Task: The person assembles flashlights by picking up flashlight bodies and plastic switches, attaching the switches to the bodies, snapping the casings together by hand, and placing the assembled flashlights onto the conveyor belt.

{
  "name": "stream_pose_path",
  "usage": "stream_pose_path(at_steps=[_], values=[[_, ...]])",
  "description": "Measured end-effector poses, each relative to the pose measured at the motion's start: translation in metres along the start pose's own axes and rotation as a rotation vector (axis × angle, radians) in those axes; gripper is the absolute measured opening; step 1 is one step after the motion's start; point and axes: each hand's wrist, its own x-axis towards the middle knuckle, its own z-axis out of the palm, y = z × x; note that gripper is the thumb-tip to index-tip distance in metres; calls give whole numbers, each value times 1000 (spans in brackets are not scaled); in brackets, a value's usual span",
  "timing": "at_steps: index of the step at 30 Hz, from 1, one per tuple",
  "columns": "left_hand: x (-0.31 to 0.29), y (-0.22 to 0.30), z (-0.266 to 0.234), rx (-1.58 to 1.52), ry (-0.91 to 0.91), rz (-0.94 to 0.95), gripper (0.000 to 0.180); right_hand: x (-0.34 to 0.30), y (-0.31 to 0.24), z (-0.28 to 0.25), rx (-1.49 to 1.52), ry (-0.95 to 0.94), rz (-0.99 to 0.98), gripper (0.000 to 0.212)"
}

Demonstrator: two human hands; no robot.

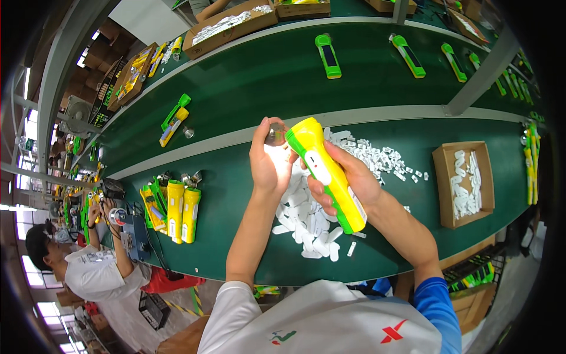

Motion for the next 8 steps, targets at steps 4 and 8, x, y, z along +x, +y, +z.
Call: stream_pose_path(at_steps=[4,8], values=[[2,5,-6,-48,-39,-94,33,0,-2,3,200,-22,-5,45],[6,-1,-9,-112,-110,-123,34,7,3,-23,232,-277,0,44]])
